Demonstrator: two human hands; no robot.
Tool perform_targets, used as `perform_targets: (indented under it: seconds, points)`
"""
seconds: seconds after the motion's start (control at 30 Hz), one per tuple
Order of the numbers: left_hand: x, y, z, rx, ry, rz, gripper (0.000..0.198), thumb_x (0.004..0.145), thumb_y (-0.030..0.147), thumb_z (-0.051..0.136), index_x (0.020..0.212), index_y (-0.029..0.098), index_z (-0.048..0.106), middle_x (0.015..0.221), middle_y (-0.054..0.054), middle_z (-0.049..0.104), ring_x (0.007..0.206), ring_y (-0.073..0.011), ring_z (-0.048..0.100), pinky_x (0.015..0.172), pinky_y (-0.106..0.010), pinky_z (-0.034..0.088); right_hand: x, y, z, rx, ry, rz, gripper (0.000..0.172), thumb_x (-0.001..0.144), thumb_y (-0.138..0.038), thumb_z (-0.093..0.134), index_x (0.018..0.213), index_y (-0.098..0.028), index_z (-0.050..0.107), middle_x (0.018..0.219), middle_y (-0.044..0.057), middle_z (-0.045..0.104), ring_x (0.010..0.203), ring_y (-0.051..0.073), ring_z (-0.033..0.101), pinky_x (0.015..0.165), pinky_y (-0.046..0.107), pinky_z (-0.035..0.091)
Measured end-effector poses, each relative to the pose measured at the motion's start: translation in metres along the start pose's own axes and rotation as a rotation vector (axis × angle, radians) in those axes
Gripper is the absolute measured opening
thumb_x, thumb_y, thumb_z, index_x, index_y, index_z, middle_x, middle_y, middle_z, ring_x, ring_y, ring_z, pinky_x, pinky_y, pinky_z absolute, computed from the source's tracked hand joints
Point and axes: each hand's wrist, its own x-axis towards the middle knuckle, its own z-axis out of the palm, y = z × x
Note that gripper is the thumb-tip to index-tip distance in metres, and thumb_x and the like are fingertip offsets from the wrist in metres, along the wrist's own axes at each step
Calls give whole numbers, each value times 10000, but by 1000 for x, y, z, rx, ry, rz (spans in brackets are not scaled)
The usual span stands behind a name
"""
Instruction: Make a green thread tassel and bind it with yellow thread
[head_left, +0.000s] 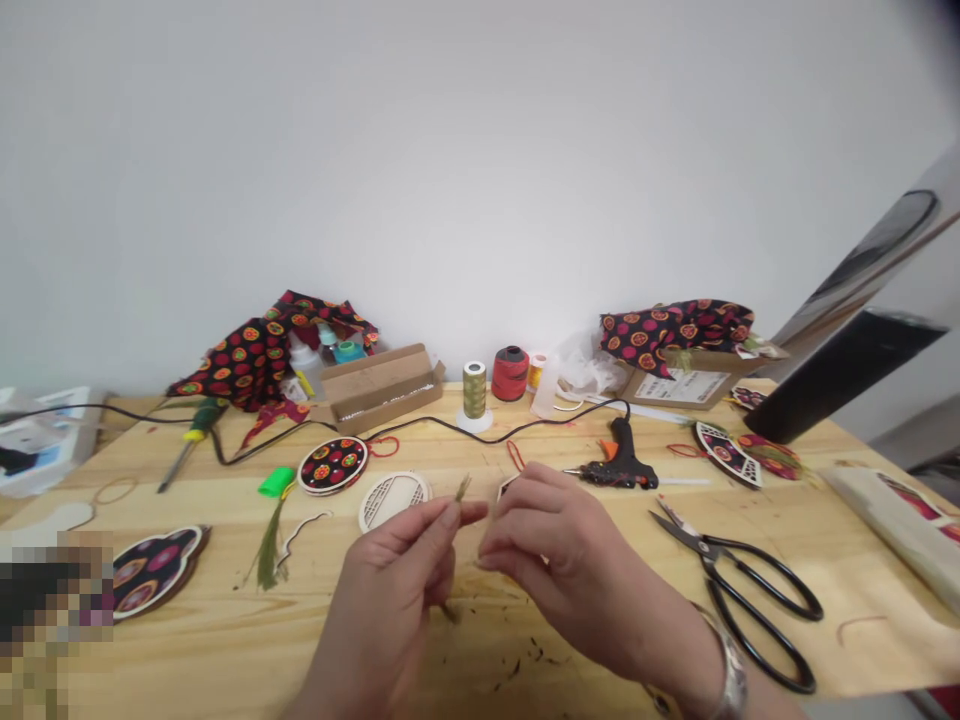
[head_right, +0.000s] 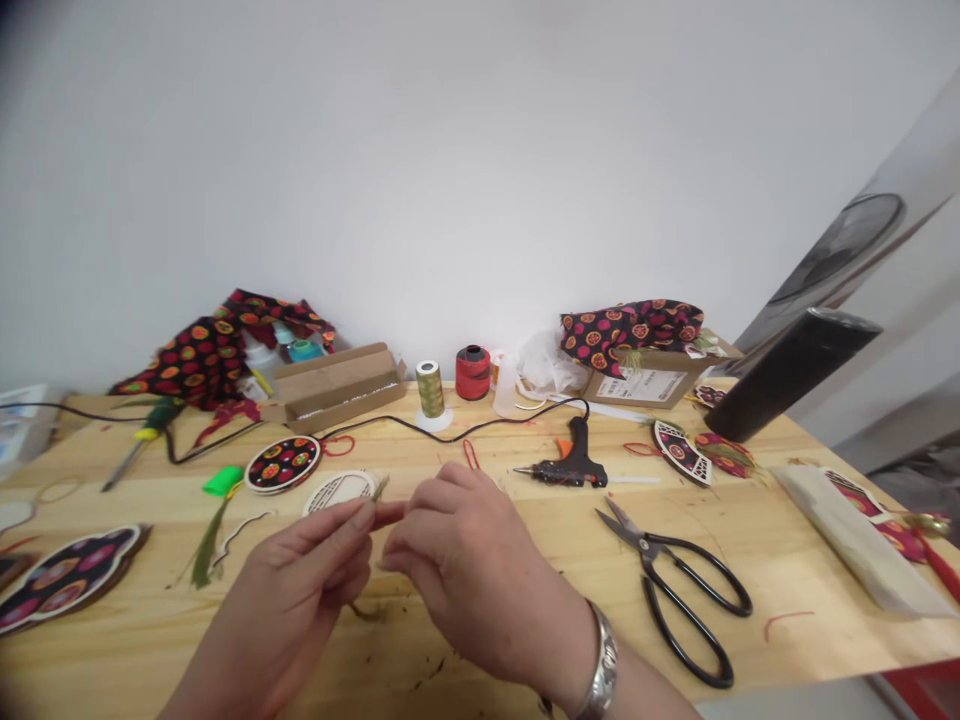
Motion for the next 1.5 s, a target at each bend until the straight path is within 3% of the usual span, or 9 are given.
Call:
perform_targets:
  seconds: [0.2,0.33,0.43,0.57,0.7,0.87,1.03,1.27,1.5]
  points:
    - [-8,-10,5,39,-75,-30,164,689,292,717,617,145,708,537,24,528,461,-59,277,416,-196,199,-4,7,6,-17,82,37,162,887,-185,525,772,-182,639,765,24,596,789,158,484,786,320,393]
    - [-10,-13,3,64,-78,-33,175,677,297,723,593,146,698,501,44,471,477,-69,296,419,-188,215,-4,13,8,88,122,79,126,855,-173,570,757,-178,648,752,21,599,770,150,516,764,299,409]
    - [-10,-14,2,64,-56,-38,174,653,299,734,584,144,697,504,49,467,469,-61,293,417,-179,215,-6,22,10,197,285,223,111,820,-162,594,725,-183,646,733,16,601,741,149,533,703,279,419]
    - [-7,-15,1,50,-42,-19,146,657,280,730,599,147,710,509,42,491,467,-57,309,420,-166,224,-14,31,12,440,475,552,145,805,-273,604,706,-172,637,654,-6,576,606,122,489,575,245,392]
    - [-6,-17,1,31,-35,-6,115,671,261,725,626,155,725,514,40,501,473,-59,313,419,-157,243,-25,24,24,663,424,719,256,804,-376,592,692,-160,672,611,-11,573,586,108,459,572,232,375]
    - [-6,-19,1,-33,-31,-22,112,686,248,723,625,154,716,540,37,510,491,-63,327,418,-150,268,-34,11,43,845,328,819,180,734,-341,667,807,-189,732,709,6,665,656,124,522,655,250,411]
    - [-6,-19,4,-63,-52,-63,141,674,239,727,583,138,691,532,42,493,479,-57,311,409,-149,267,-33,6,50,874,415,763,129,673,-275,714,761,-181,712,755,20,668,720,147,575,688,262,455]
    - [-11,-23,5,79,-53,-11,191,700,281,705,577,142,659,518,41,462,477,-70,313,419,-174,262,-27,1,44,657,492,543,73,687,-171,690,756,-197,689,694,-7,589,594,106,492,556,227,429]
    - [-10,-29,-3,357,-56,107,179,747,334,661,656,184,700,547,25,512,501,-106,397,454,-200,328,-26,1,43,605,459,599,33,696,-213,692,689,-184,677,669,1,572,610,123,491,566,249,423]
